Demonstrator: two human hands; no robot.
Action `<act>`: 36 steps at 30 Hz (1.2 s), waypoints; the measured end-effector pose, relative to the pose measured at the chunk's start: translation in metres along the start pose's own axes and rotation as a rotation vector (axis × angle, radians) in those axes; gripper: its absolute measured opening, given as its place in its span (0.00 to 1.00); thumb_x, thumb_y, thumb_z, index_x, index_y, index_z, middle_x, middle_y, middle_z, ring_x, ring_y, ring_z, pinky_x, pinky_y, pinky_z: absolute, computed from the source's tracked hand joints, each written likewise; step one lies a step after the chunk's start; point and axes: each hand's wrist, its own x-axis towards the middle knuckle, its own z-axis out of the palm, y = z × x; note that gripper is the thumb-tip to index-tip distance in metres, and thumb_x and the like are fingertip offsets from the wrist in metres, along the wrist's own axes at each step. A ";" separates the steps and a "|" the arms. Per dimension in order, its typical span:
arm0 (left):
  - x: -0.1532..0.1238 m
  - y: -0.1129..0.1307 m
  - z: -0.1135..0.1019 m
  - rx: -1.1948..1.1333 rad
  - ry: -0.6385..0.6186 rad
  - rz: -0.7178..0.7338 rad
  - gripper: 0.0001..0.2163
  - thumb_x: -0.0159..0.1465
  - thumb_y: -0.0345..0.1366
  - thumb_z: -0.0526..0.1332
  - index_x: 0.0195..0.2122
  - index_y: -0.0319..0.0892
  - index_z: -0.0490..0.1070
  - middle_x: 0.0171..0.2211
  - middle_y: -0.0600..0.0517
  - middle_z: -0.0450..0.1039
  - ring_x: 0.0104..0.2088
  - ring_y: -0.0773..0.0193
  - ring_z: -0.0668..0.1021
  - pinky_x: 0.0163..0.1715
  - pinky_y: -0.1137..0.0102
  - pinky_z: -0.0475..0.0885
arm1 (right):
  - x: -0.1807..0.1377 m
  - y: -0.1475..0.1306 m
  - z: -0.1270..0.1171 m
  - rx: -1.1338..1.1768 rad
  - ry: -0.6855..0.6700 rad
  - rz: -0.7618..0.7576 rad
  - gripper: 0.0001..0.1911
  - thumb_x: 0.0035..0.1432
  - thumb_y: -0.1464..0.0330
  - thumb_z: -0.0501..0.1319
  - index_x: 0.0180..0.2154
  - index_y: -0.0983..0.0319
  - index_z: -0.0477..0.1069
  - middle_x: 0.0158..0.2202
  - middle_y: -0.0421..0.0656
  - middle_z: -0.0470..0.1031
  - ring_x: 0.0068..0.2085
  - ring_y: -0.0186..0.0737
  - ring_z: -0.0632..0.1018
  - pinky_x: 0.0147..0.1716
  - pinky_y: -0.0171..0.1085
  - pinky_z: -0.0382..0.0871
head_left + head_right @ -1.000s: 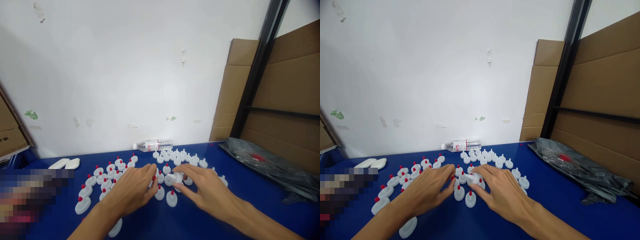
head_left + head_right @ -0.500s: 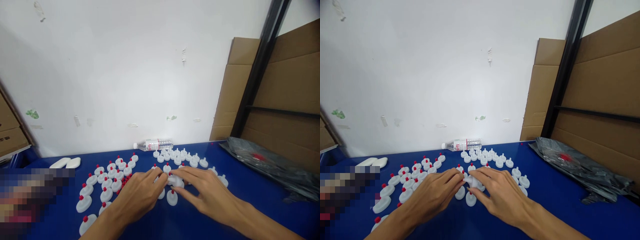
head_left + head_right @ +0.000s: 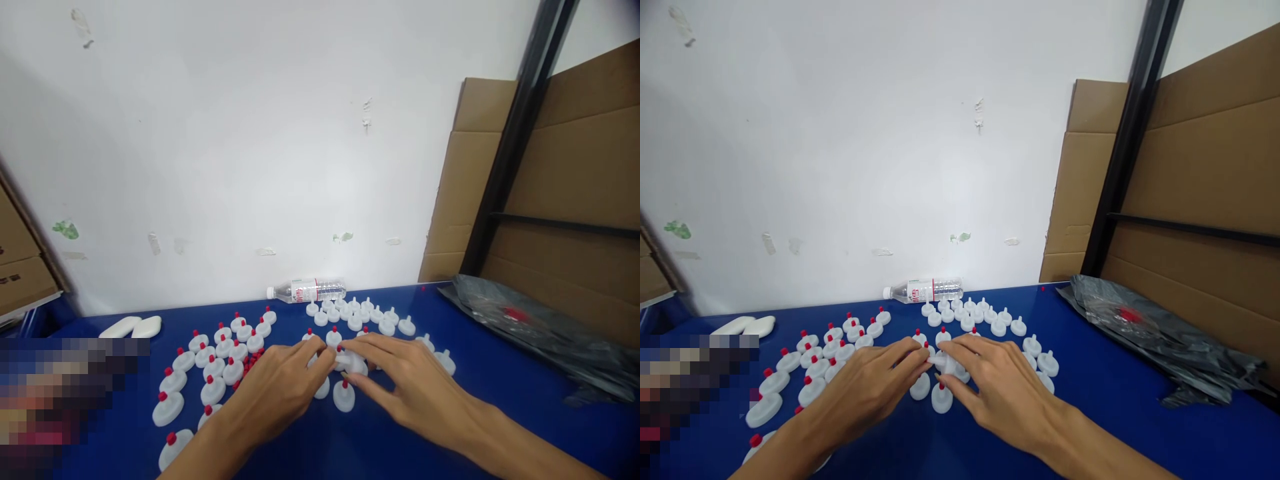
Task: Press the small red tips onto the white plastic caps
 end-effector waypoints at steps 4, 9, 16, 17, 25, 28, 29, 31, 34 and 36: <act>0.000 0.002 0.001 0.000 0.131 0.035 0.09 0.72 0.24 0.50 0.49 0.39 0.66 0.37 0.50 0.75 0.27 0.63 0.78 0.19 0.69 0.69 | -0.001 0.002 0.002 0.006 0.023 -0.026 0.20 0.69 0.63 0.62 0.60 0.57 0.71 0.54 0.46 0.79 0.48 0.46 0.83 0.50 0.47 0.79; 0.004 0.007 -0.006 -0.033 0.222 0.062 0.14 0.74 0.23 0.44 0.50 0.38 0.67 0.35 0.51 0.75 0.22 0.65 0.75 0.16 0.70 0.68 | -0.001 0.002 0.003 0.008 0.024 -0.036 0.19 0.69 0.63 0.62 0.59 0.57 0.71 0.53 0.46 0.79 0.49 0.48 0.83 0.50 0.48 0.79; 0.004 0.008 -0.006 -0.009 0.300 0.046 0.15 0.73 0.21 0.44 0.51 0.36 0.68 0.36 0.50 0.77 0.21 0.66 0.75 0.14 0.71 0.64 | -0.001 0.003 0.002 -0.006 0.021 -0.053 0.21 0.72 0.63 0.58 0.63 0.58 0.67 0.56 0.48 0.77 0.52 0.50 0.81 0.50 0.50 0.80; 0.004 0.009 -0.006 -0.003 0.302 0.041 0.15 0.73 0.21 0.45 0.52 0.36 0.68 0.36 0.50 0.77 0.21 0.66 0.75 0.14 0.71 0.64 | -0.001 0.003 0.002 0.006 0.013 -0.053 0.22 0.73 0.64 0.56 0.65 0.58 0.65 0.57 0.48 0.77 0.53 0.49 0.81 0.50 0.49 0.80; 0.006 0.014 -0.006 -0.011 0.306 0.043 0.08 0.72 0.26 0.53 0.48 0.36 0.69 0.37 0.49 0.78 0.26 0.63 0.79 0.19 0.69 0.71 | 0.000 -0.001 0.002 0.097 0.019 -0.146 0.24 0.74 0.70 0.51 0.69 0.57 0.57 0.65 0.49 0.69 0.62 0.45 0.75 0.59 0.47 0.74; 0.006 0.016 -0.006 -0.002 0.343 0.058 0.06 0.72 0.27 0.54 0.45 0.37 0.70 0.36 0.50 0.78 0.26 0.64 0.80 0.19 0.70 0.70 | -0.002 -0.004 0.001 0.088 -0.012 -0.134 0.26 0.72 0.71 0.53 0.69 0.56 0.56 0.67 0.49 0.66 0.64 0.46 0.72 0.61 0.50 0.72; 0.006 0.017 -0.006 0.002 0.366 0.061 0.06 0.72 0.27 0.55 0.45 0.37 0.70 0.35 0.50 0.78 0.26 0.64 0.80 0.19 0.70 0.70 | -0.003 -0.005 0.000 0.085 -0.021 -0.129 0.27 0.72 0.71 0.53 0.69 0.55 0.56 0.67 0.48 0.66 0.65 0.47 0.71 0.61 0.51 0.72; 0.006 0.018 -0.006 0.003 0.405 0.067 0.06 0.71 0.26 0.56 0.45 0.36 0.71 0.35 0.50 0.79 0.26 0.64 0.80 0.19 0.69 0.69 | -0.004 -0.006 -0.002 0.087 -0.032 -0.132 0.27 0.71 0.71 0.52 0.68 0.55 0.55 0.67 0.49 0.65 0.66 0.47 0.70 0.61 0.52 0.72; 0.005 0.018 -0.008 0.001 0.427 0.068 0.06 0.71 0.26 0.57 0.46 0.35 0.71 0.34 0.50 0.79 0.25 0.65 0.79 0.19 0.69 0.69 | -0.005 -0.007 -0.005 0.094 -0.029 -0.149 0.27 0.71 0.70 0.53 0.69 0.55 0.53 0.67 0.48 0.66 0.67 0.46 0.69 0.61 0.52 0.71; 0.005 0.018 -0.009 -0.001 0.431 0.068 0.07 0.71 0.26 0.56 0.46 0.36 0.72 0.34 0.50 0.79 0.25 0.64 0.80 0.19 0.70 0.69 | -0.004 -0.008 -0.007 0.102 -0.018 -0.165 0.27 0.71 0.69 0.53 0.69 0.55 0.53 0.66 0.48 0.67 0.67 0.45 0.68 0.62 0.51 0.71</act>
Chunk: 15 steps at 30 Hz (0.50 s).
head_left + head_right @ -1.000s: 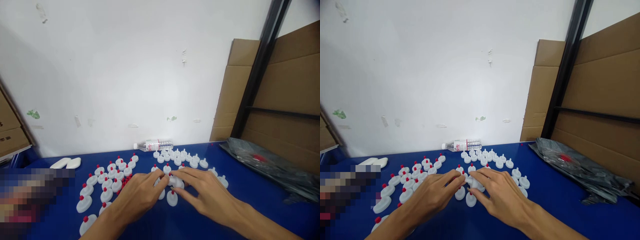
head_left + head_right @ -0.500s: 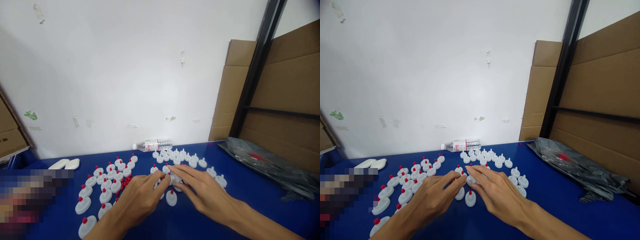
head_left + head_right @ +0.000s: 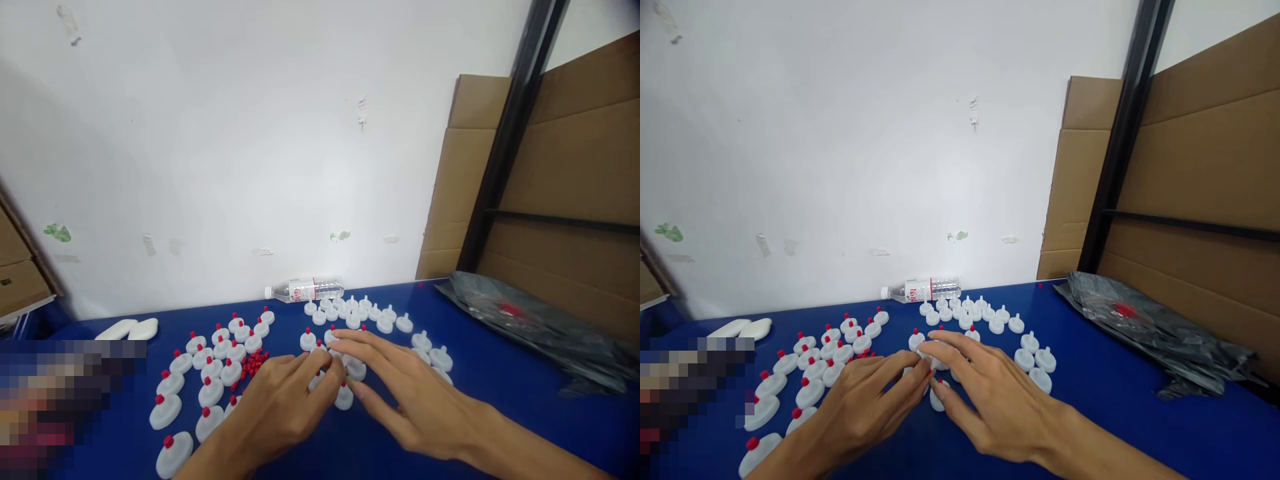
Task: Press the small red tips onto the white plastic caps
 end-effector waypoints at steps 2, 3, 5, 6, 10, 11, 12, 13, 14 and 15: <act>0.001 0.000 -0.001 0.003 0.005 0.004 0.09 0.72 0.26 0.53 0.47 0.37 0.72 0.35 0.50 0.79 0.25 0.65 0.80 0.19 0.70 0.69 | 0.001 -0.001 -0.001 0.003 0.022 -0.019 0.26 0.71 0.70 0.53 0.68 0.56 0.54 0.65 0.49 0.68 0.66 0.44 0.69 0.62 0.49 0.71; 0.002 0.001 -0.002 0.006 0.010 0.006 0.10 0.73 0.26 0.52 0.47 0.37 0.72 0.35 0.50 0.80 0.25 0.65 0.80 0.19 0.70 0.69 | 0.002 -0.001 -0.001 0.003 0.033 -0.023 0.25 0.72 0.70 0.53 0.67 0.57 0.54 0.64 0.49 0.69 0.66 0.43 0.70 0.62 0.47 0.71; 0.003 0.001 -0.002 0.012 0.020 0.011 0.11 0.73 0.26 0.51 0.48 0.38 0.72 0.35 0.50 0.80 0.24 0.65 0.79 0.19 0.70 0.69 | 0.003 -0.002 0.000 0.001 0.046 -0.021 0.24 0.71 0.70 0.53 0.66 0.57 0.56 0.64 0.49 0.70 0.65 0.42 0.71 0.61 0.46 0.71; 0.003 0.001 -0.002 0.011 0.026 0.015 0.12 0.73 0.26 0.50 0.47 0.38 0.73 0.34 0.51 0.80 0.24 0.65 0.79 0.18 0.70 0.68 | 0.003 -0.002 0.000 0.000 0.050 -0.020 0.24 0.71 0.70 0.53 0.66 0.57 0.56 0.64 0.49 0.70 0.65 0.42 0.71 0.62 0.46 0.71; 0.004 0.002 -0.003 -0.011 0.021 0.031 0.12 0.73 0.25 0.50 0.47 0.37 0.73 0.32 0.51 0.79 0.23 0.65 0.79 0.17 0.69 0.68 | 0.002 0.000 0.003 -0.007 0.047 -0.019 0.24 0.72 0.70 0.53 0.66 0.57 0.56 0.64 0.48 0.70 0.65 0.43 0.71 0.62 0.47 0.71; 0.005 0.002 -0.003 -0.014 0.024 0.035 0.12 0.73 0.25 0.50 0.47 0.36 0.73 0.32 0.51 0.79 0.23 0.65 0.79 0.17 0.70 0.69 | 0.002 0.001 0.003 -0.009 0.046 -0.016 0.24 0.72 0.70 0.54 0.66 0.57 0.56 0.63 0.49 0.70 0.65 0.43 0.71 0.61 0.48 0.71; 0.005 0.002 -0.004 -0.018 0.026 0.039 0.12 0.73 0.24 0.50 0.46 0.36 0.73 0.32 0.51 0.79 0.23 0.65 0.79 0.17 0.70 0.69 | 0.002 0.001 0.004 -0.010 0.044 -0.013 0.24 0.72 0.70 0.54 0.66 0.57 0.56 0.63 0.49 0.70 0.64 0.44 0.71 0.61 0.48 0.72; 0.005 0.002 -0.004 -0.022 0.028 0.044 0.12 0.73 0.24 0.50 0.46 0.36 0.73 0.32 0.50 0.79 0.24 0.65 0.79 0.17 0.70 0.69 | 0.002 0.002 0.004 -0.012 0.043 -0.011 0.25 0.71 0.70 0.54 0.67 0.57 0.56 0.63 0.49 0.70 0.64 0.44 0.72 0.61 0.48 0.72; 0.005 0.002 -0.005 -0.026 0.026 0.049 0.12 0.73 0.24 0.49 0.46 0.35 0.73 0.32 0.50 0.79 0.24 0.65 0.80 0.17 0.70 0.70 | 0.002 0.002 0.004 -0.012 0.044 -0.010 0.25 0.71 0.70 0.54 0.67 0.57 0.56 0.63 0.49 0.70 0.64 0.44 0.72 0.61 0.48 0.72; 0.005 0.002 -0.006 -0.030 0.021 0.051 0.13 0.73 0.24 0.49 0.46 0.35 0.73 0.33 0.49 0.79 0.25 0.65 0.80 0.17 0.70 0.70 | 0.002 0.002 0.004 -0.011 0.044 -0.011 0.25 0.71 0.70 0.54 0.67 0.56 0.56 0.63 0.49 0.70 0.64 0.44 0.72 0.61 0.48 0.72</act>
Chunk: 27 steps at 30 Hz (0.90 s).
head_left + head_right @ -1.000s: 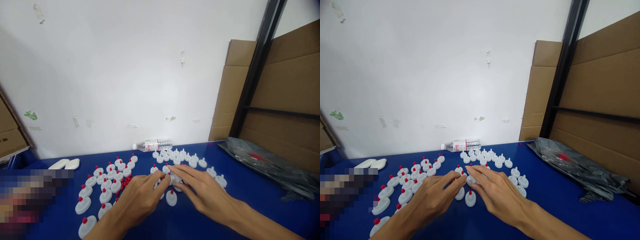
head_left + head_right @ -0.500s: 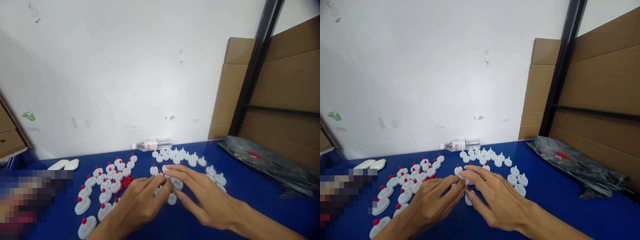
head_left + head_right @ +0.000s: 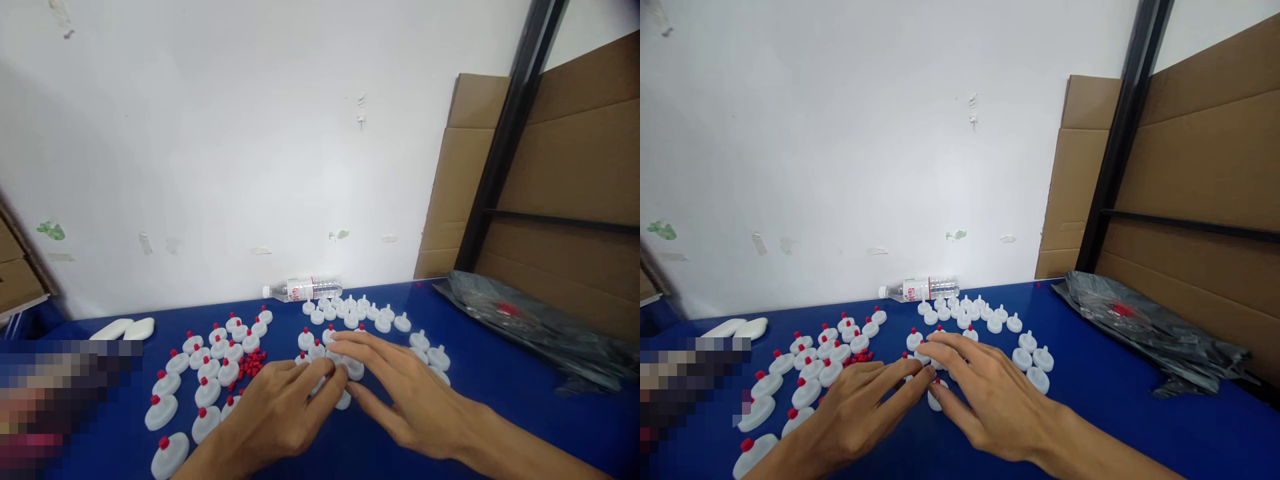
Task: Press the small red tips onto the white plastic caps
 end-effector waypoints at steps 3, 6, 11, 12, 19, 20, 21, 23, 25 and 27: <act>0.000 0.000 -0.001 -0.008 -0.003 0.002 0.13 0.74 0.25 0.48 0.47 0.35 0.73 0.33 0.49 0.80 0.25 0.65 0.80 0.17 0.70 0.70 | 0.000 -0.001 -0.001 0.004 0.008 -0.005 0.25 0.70 0.71 0.55 0.66 0.57 0.57 0.63 0.49 0.70 0.63 0.44 0.73 0.61 0.47 0.72; 0.000 0.002 0.000 0.004 0.016 -0.004 0.11 0.74 0.26 0.50 0.46 0.36 0.73 0.33 0.50 0.80 0.26 0.65 0.81 0.19 0.70 0.70 | 0.000 -0.003 -0.002 0.011 0.014 -0.019 0.25 0.70 0.71 0.55 0.66 0.58 0.57 0.62 0.49 0.71 0.63 0.44 0.74 0.60 0.46 0.72; -0.001 0.004 0.001 0.019 0.018 -0.011 0.12 0.74 0.25 0.50 0.45 0.37 0.74 0.32 0.51 0.80 0.26 0.66 0.80 0.19 0.71 0.69 | -0.001 -0.004 -0.002 0.013 0.011 -0.021 0.25 0.70 0.72 0.54 0.66 0.57 0.57 0.62 0.49 0.71 0.63 0.43 0.73 0.61 0.45 0.72; -0.001 0.003 0.000 0.015 0.019 -0.008 0.12 0.74 0.25 0.50 0.45 0.36 0.74 0.32 0.51 0.80 0.26 0.66 0.81 0.19 0.71 0.69 | -0.001 -0.003 -0.002 0.011 0.008 -0.017 0.25 0.70 0.71 0.55 0.66 0.57 0.57 0.62 0.48 0.71 0.63 0.43 0.73 0.61 0.46 0.72; 0.005 0.001 -0.005 0.006 0.007 0.025 0.15 0.75 0.25 0.46 0.48 0.37 0.73 0.31 0.51 0.80 0.23 0.68 0.79 0.18 0.72 0.68 | 0.000 -0.001 -0.002 -0.007 0.034 -0.037 0.23 0.71 0.72 0.54 0.65 0.57 0.58 0.60 0.48 0.73 0.61 0.42 0.75 0.59 0.44 0.73; 0.006 0.001 -0.005 0.002 0.003 0.030 0.15 0.75 0.25 0.46 0.48 0.37 0.72 0.31 0.51 0.80 0.23 0.68 0.79 0.18 0.72 0.68 | 0.000 -0.001 -0.002 -0.009 0.043 -0.041 0.22 0.71 0.72 0.53 0.65 0.57 0.58 0.60 0.49 0.74 0.60 0.42 0.76 0.59 0.43 0.73; 0.006 0.002 -0.005 -0.003 0.000 0.033 0.15 0.75 0.25 0.46 0.48 0.38 0.73 0.31 0.51 0.80 0.23 0.68 0.79 0.18 0.71 0.68 | 0.001 -0.001 -0.003 -0.007 0.051 -0.049 0.22 0.71 0.73 0.53 0.64 0.57 0.59 0.59 0.49 0.75 0.60 0.42 0.76 0.58 0.43 0.73; 0.007 0.004 -0.005 -0.011 -0.004 0.039 0.15 0.75 0.25 0.46 0.48 0.38 0.73 0.31 0.51 0.80 0.23 0.68 0.79 0.17 0.71 0.69 | 0.002 -0.001 -0.003 0.002 0.056 -0.060 0.22 0.71 0.74 0.51 0.63 0.57 0.60 0.58 0.49 0.76 0.59 0.42 0.77 0.58 0.42 0.74; 0.008 0.005 -0.004 -0.018 0.001 0.041 0.15 0.75 0.26 0.46 0.48 0.38 0.73 0.31 0.51 0.80 0.23 0.68 0.79 0.17 0.71 0.68 | 0.002 0.000 -0.003 0.007 0.046 -0.058 0.23 0.70 0.75 0.51 0.63 0.57 0.60 0.58 0.48 0.76 0.59 0.42 0.77 0.57 0.43 0.74; 0.008 0.006 -0.003 -0.017 0.004 0.041 0.15 0.75 0.26 0.46 0.48 0.38 0.73 0.30 0.51 0.80 0.23 0.67 0.79 0.17 0.71 0.68 | 0.001 0.000 -0.003 0.010 0.027 -0.049 0.24 0.69 0.75 0.52 0.64 0.57 0.60 0.59 0.49 0.75 0.60 0.42 0.76 0.58 0.44 0.74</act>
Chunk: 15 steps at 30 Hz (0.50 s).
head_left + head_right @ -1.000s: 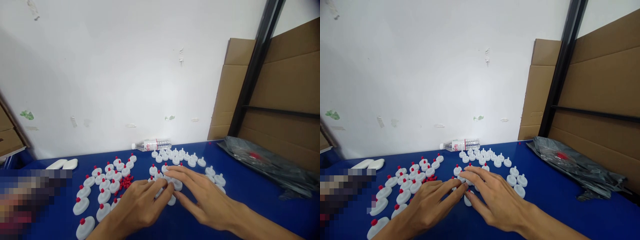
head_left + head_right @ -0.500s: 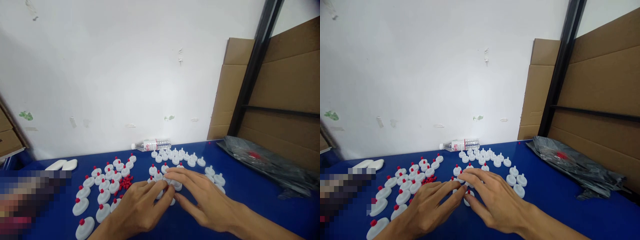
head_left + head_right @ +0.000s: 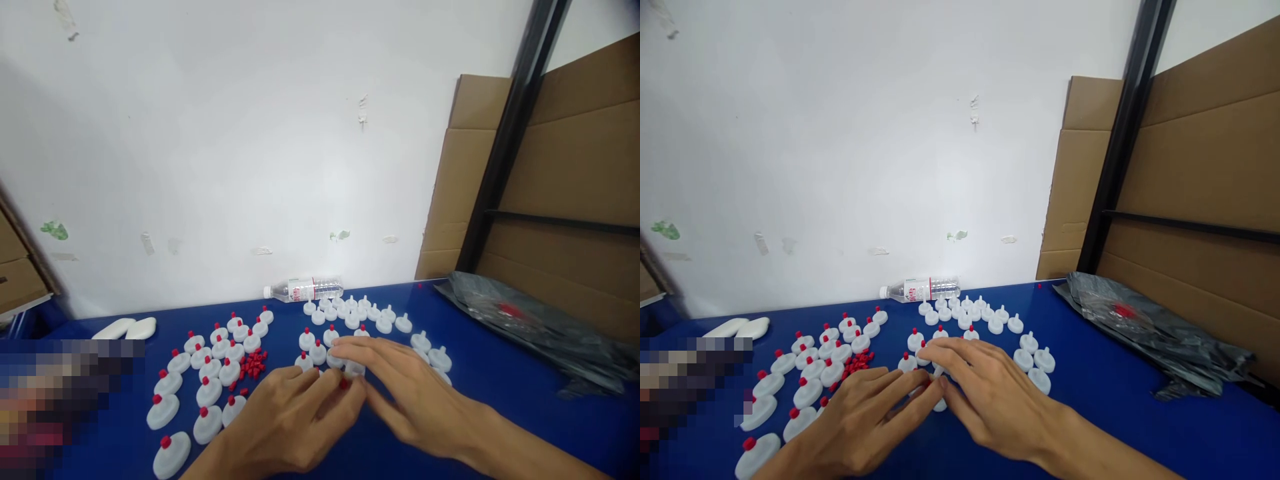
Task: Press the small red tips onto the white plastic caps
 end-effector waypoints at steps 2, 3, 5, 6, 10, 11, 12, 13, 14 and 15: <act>0.000 -0.001 0.000 0.008 0.000 -0.004 0.15 0.75 0.25 0.46 0.47 0.37 0.73 0.30 0.51 0.80 0.23 0.67 0.80 0.17 0.71 0.68 | -0.001 0.000 0.000 0.003 -0.007 0.008 0.25 0.68 0.74 0.54 0.64 0.57 0.59 0.60 0.49 0.74 0.61 0.43 0.76 0.59 0.45 0.73; 0.000 -0.001 0.000 0.013 0.002 -0.007 0.15 0.75 0.25 0.46 0.47 0.37 0.73 0.30 0.51 0.80 0.23 0.67 0.80 0.17 0.71 0.67 | -0.001 0.000 0.000 0.005 -0.007 0.009 0.25 0.68 0.74 0.55 0.64 0.57 0.59 0.60 0.49 0.74 0.61 0.43 0.76 0.59 0.45 0.73; -0.001 -0.002 0.000 0.020 0.001 -0.013 0.15 0.75 0.25 0.46 0.48 0.37 0.73 0.30 0.51 0.81 0.24 0.67 0.80 0.17 0.71 0.67 | -0.001 0.000 0.001 0.008 -0.007 0.007 0.25 0.68 0.74 0.55 0.64 0.57 0.59 0.60 0.48 0.74 0.60 0.42 0.76 0.58 0.44 0.73; 0.000 -0.002 -0.001 0.021 -0.004 -0.014 0.15 0.75 0.24 0.46 0.48 0.37 0.73 0.31 0.51 0.81 0.24 0.67 0.80 0.17 0.71 0.67 | -0.001 -0.001 0.002 0.008 -0.011 0.004 0.25 0.68 0.74 0.55 0.64 0.57 0.59 0.60 0.48 0.75 0.60 0.42 0.76 0.58 0.43 0.74; 0.001 -0.002 -0.001 0.023 -0.006 -0.012 0.16 0.75 0.25 0.45 0.48 0.37 0.73 0.32 0.50 0.81 0.22 0.68 0.78 0.16 0.71 0.67 | -0.002 -0.003 0.004 0.004 -0.040 0.009 0.26 0.67 0.74 0.55 0.64 0.57 0.59 0.61 0.48 0.73 0.61 0.42 0.76 0.58 0.44 0.74; 0.001 -0.002 -0.001 0.023 -0.003 -0.013 0.16 0.75 0.25 0.45 0.48 0.37 0.73 0.31 0.51 0.81 0.21 0.68 0.78 0.16 0.71 0.67 | -0.002 -0.003 0.005 0.007 -0.045 0.010 0.26 0.67 0.74 0.55 0.64 0.57 0.59 0.61 0.49 0.73 0.61 0.43 0.76 0.58 0.44 0.74; 0.001 -0.002 0.000 0.023 -0.001 -0.014 0.16 0.75 0.25 0.45 0.48 0.37 0.73 0.31 0.51 0.81 0.20 0.68 0.77 0.16 0.71 0.67 | -0.002 -0.003 0.005 0.011 -0.046 0.010 0.26 0.67 0.74 0.55 0.64 0.57 0.59 0.61 0.49 0.73 0.60 0.43 0.76 0.58 0.44 0.74; 0.001 -0.002 0.000 0.023 -0.001 -0.014 0.16 0.75 0.24 0.45 0.48 0.37 0.73 0.31 0.51 0.81 0.20 0.68 0.77 0.16 0.71 0.67 | -0.002 -0.003 0.005 0.014 -0.048 0.011 0.26 0.67 0.74 0.55 0.64 0.58 0.59 0.61 0.49 0.73 0.60 0.43 0.76 0.58 0.44 0.74; 0.000 -0.002 0.001 0.023 -0.005 -0.012 0.16 0.75 0.24 0.45 0.48 0.37 0.73 0.31 0.51 0.81 0.21 0.68 0.78 0.16 0.71 0.67 | -0.002 -0.003 0.005 0.017 -0.047 0.011 0.26 0.67 0.74 0.55 0.64 0.58 0.59 0.61 0.49 0.73 0.60 0.43 0.76 0.58 0.44 0.74; -0.001 -0.002 0.001 0.024 -0.013 -0.011 0.16 0.75 0.24 0.45 0.48 0.37 0.73 0.32 0.50 0.81 0.22 0.68 0.78 0.16 0.72 0.67 | -0.002 -0.003 0.005 0.020 -0.045 0.012 0.26 0.66 0.74 0.55 0.64 0.58 0.59 0.60 0.50 0.73 0.60 0.43 0.76 0.58 0.44 0.74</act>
